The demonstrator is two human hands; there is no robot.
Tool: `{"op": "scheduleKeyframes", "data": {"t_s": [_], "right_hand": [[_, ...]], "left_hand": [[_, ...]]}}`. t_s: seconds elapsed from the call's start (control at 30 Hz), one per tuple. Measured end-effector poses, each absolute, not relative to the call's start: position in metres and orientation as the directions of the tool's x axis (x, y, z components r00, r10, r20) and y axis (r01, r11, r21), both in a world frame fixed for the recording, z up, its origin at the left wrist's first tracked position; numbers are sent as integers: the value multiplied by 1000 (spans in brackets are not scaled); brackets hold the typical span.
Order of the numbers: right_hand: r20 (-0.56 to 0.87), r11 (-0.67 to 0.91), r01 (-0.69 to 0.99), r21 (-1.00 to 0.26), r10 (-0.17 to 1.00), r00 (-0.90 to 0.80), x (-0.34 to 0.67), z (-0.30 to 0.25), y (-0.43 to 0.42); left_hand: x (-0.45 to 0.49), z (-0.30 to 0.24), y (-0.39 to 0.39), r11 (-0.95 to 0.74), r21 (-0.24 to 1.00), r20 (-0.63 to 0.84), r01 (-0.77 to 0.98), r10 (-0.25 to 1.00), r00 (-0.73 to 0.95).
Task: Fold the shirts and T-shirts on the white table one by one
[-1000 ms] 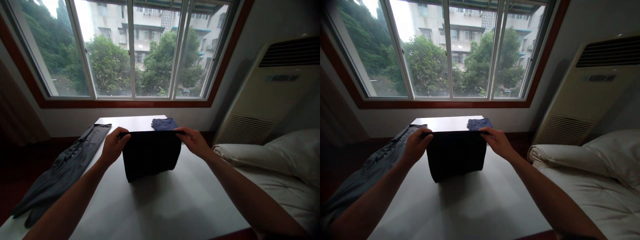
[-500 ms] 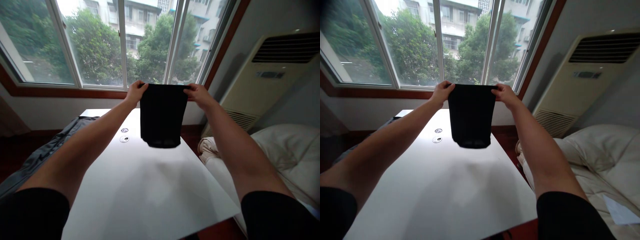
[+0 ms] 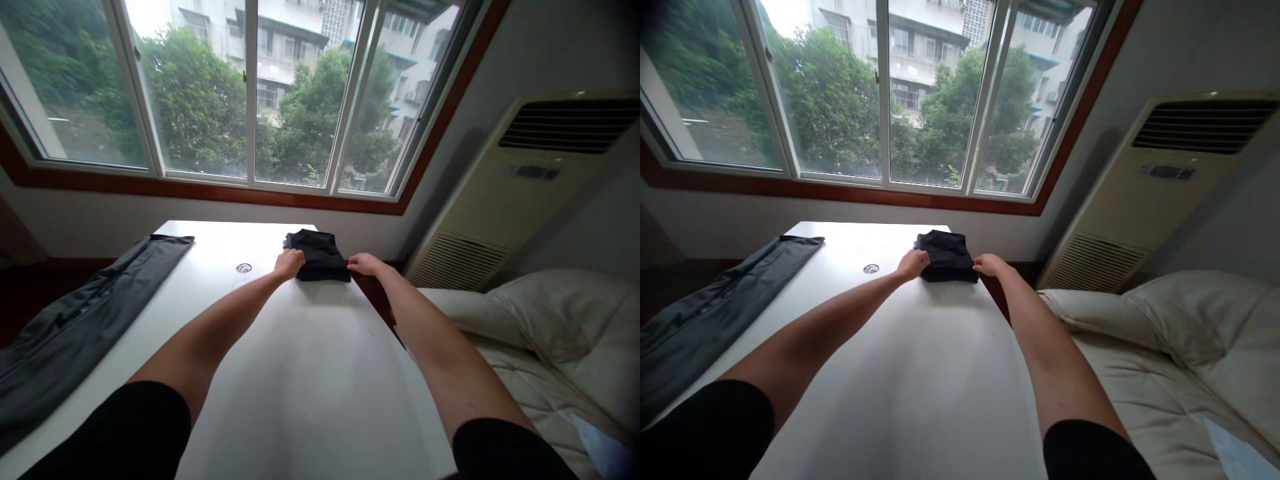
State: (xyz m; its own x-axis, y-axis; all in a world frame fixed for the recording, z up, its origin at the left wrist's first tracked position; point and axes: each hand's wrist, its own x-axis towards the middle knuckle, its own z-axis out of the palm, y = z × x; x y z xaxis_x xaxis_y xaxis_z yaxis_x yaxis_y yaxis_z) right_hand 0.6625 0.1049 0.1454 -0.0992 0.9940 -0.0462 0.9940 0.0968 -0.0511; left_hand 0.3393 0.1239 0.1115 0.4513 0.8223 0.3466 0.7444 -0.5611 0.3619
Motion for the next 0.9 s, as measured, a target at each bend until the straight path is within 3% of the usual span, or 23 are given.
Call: {"op": "scheduleKeyframes", "data": {"t_s": [0.07,0.1,0.3,0.43,0.57,0.67,0.8,0.9], "right_hand": [[-207,60,998,-31,976,-65,664,126,103],[-215,40,999,-26,976,-44,663,121,105],[179,93,994,-48,980,-83,623,107,116],[319,168,981,-93,939,-131,565,80,112],[211,140,981,-134,971,-110,518,47,107],[192,44,986,-158,981,-13,499,37,110],[321,30,976,-216,946,43,475,47,118],[425,95,966,-240,905,16,445,57,115]], "left_hand": [[335,85,110,-601,340,292,723,799,526],[331,77,106,-623,331,270,709,782,561],[283,67,94,-749,210,236,629,663,710],[209,70,89,-701,99,202,706,709,675],[102,73,75,-439,95,127,893,895,427],[16,76,51,-68,41,100,997,993,63],[-61,81,14,377,-1,111,926,920,-375],[-73,89,0,397,17,-25,918,918,-396]]}}
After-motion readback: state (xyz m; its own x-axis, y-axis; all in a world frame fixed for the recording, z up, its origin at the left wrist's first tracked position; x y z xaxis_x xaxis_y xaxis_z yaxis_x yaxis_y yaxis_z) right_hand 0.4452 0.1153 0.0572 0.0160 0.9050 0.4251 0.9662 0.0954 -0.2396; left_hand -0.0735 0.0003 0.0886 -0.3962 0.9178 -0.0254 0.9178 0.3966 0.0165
